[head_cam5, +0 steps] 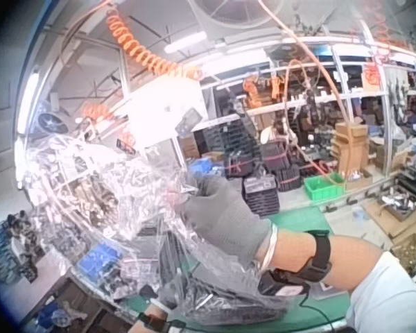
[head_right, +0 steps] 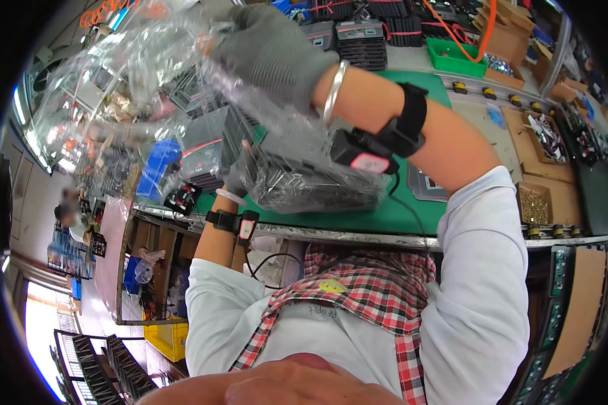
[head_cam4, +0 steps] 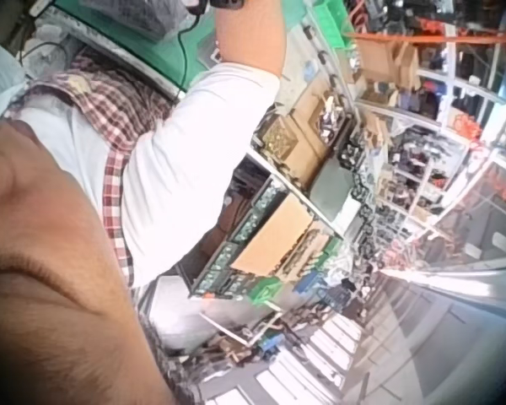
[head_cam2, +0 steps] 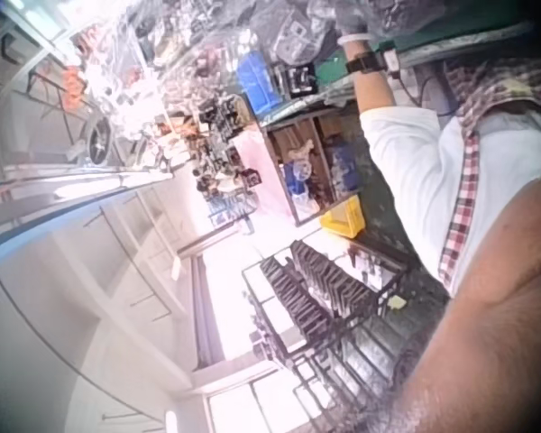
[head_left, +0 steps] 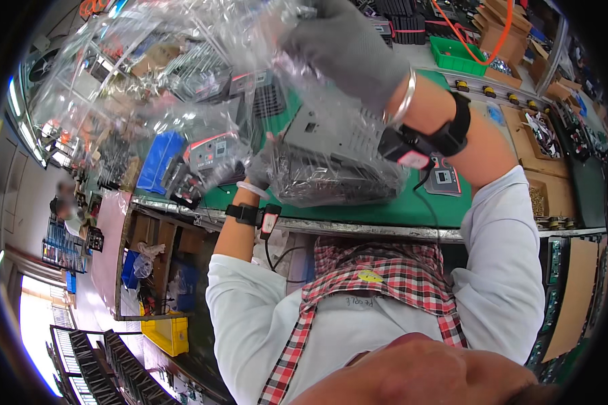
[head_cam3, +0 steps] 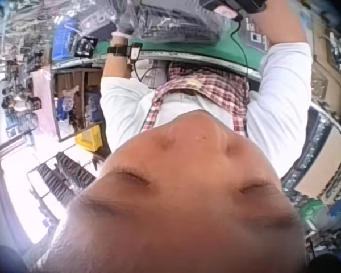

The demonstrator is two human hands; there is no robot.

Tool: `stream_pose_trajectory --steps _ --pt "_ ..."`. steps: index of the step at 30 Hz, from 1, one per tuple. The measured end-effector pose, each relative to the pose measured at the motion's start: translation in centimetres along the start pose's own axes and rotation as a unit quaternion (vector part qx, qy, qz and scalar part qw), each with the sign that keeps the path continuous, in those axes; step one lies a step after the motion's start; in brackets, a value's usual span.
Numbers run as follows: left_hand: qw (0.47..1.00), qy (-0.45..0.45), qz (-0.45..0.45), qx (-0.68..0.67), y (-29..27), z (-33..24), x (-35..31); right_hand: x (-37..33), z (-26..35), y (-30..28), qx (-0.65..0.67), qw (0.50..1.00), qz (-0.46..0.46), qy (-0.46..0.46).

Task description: The person removes plastic wrap from a stack of metal covers, places the wrap into a box, and peels the backing from a sticker before pressing it onto a cover.

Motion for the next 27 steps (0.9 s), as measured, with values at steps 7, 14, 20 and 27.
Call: stream_pose_trajectory --steps 7,14,20,27 --pt "0.866 0.185 0.127 0.446 12.5 -1.6 -2.5 3.7 -1.1 -2.5 -0.062 0.994 -0.092 -0.016" --pt "0.864 0.162 -0.132 0.458 17.0 -1.6 0.8 8.5 -4.1 -7.2 -0.108 0.987 -0.056 0.103" --pt "0.860 0.317 -0.159 0.366 18.4 -2.4 2.6 0.2 -7.0 -10.6 -0.178 0.971 0.162 0.012" --pt "0.819 0.368 -0.093 0.430 21.5 -6.2 5.7 -4.9 -11.9 -6.6 -0.318 0.892 0.239 0.216"
Point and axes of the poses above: each hand's wrist, its own x-axis towards the middle knuckle, its own y-axis out of the palm, z = x × y, the point moved 3 cm from there along x, towards the middle knuckle, and after that the axes turned 13 degrees about -x, right-handed, at the moved point
